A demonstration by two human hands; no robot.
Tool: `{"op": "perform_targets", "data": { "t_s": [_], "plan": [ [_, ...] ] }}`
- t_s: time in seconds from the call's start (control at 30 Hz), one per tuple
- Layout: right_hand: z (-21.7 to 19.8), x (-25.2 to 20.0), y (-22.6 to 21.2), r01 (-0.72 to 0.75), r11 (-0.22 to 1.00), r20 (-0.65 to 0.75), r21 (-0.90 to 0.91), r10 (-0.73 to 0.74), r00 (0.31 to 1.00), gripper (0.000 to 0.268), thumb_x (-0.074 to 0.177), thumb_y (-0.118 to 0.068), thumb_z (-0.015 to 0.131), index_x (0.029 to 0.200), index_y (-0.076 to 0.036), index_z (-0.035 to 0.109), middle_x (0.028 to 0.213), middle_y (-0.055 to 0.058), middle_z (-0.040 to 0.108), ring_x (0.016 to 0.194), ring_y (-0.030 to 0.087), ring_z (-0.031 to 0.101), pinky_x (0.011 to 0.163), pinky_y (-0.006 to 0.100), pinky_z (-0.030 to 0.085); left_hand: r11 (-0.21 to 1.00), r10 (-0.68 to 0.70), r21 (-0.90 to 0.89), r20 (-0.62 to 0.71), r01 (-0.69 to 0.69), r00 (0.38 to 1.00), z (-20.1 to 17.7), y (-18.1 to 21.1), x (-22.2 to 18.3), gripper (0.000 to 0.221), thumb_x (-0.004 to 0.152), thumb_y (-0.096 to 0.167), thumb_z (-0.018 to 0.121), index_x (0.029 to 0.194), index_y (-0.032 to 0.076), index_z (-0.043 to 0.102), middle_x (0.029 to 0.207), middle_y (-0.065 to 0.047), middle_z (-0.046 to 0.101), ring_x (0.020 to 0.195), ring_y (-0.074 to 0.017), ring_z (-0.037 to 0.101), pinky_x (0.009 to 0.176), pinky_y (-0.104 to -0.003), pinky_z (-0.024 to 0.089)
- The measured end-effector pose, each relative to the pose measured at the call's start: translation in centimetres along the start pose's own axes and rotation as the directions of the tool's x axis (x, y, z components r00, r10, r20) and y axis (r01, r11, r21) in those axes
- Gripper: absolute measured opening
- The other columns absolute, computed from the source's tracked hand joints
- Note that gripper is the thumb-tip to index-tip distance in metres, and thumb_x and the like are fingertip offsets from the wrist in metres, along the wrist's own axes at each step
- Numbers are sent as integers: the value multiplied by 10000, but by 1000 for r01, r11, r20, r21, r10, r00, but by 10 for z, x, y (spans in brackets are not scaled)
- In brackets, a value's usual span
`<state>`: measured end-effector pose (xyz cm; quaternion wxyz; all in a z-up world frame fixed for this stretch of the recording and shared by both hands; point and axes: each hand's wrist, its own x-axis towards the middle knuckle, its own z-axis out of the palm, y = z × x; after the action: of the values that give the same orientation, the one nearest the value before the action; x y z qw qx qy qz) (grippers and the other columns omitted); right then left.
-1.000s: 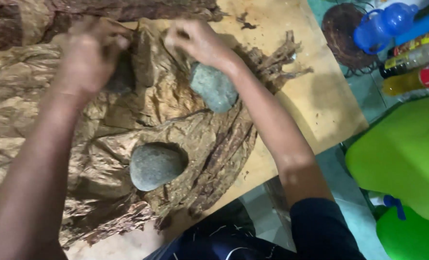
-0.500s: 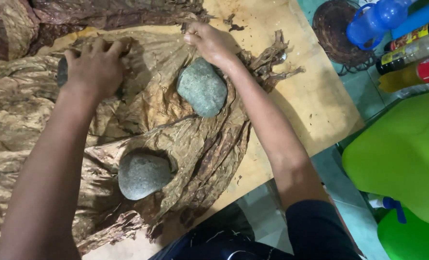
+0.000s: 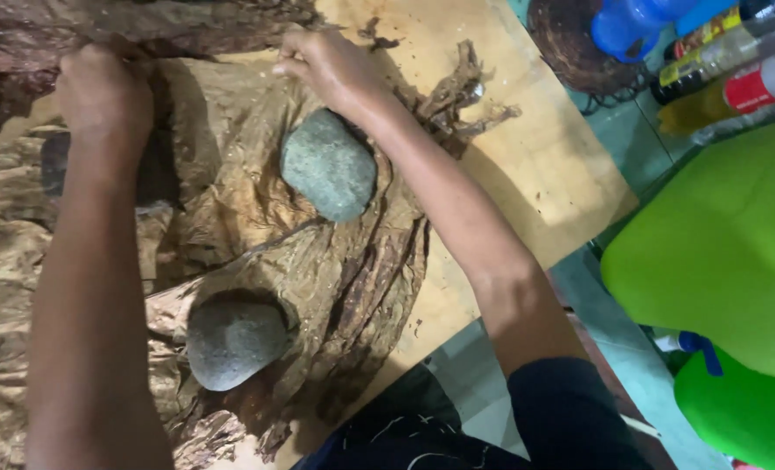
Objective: Flattening and smoothing dried tobacco leaves on a wooden surface using stones as weights.
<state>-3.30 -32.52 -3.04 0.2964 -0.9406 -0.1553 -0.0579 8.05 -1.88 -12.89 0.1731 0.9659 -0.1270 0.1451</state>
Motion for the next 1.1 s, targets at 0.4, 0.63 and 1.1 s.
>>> {"op": "perform_targets", "data": {
  "t_s": [0.4, 0.63, 1.1],
  "plan": [
    [-71, -45, -21, -360, 932, 309, 30, 334, 891, 172, 1075, -162, 583, 1145, -113, 732, 1239, 98, 781, 1126, 190, 771, 1017, 372, 612, 798, 464, -434, 0, -418, 886, -166, 193, -141, 215, 1063, -155, 608, 1224, -87, 732, 1184, -234, 660, 1066, -367, 639, 771, -378, 701],
    [-53, -54, -18, -193, 969, 23, 156, 191, 981, 31, 1022, -128, 654, 1026, -134, 684, 1290, 174, 669, 872, 186, 782, 700, 265, 627, 985, 162, -145, 643, -89, 749, -140, 246, -133, 935, 877, 652, 709, 1627, 289, 284, 1661, -378, 46, 1503, -615, 36, 1156, -802, 226],
    [-25, -34, 24, 46, 993, 110, 111, -59, 992, 174, 994, -303, 791, 1005, -139, 735, 1057, 73, 727, 980, 232, 668, 867, 401, 489, 924, 382, -100, 265, -369, 885, -113, 255, -187, 937, 834, 276, 825, 1638, 414, 364, 1681, -326, 163, 1450, -677, 227, 1165, -814, 183]
  ]
}}
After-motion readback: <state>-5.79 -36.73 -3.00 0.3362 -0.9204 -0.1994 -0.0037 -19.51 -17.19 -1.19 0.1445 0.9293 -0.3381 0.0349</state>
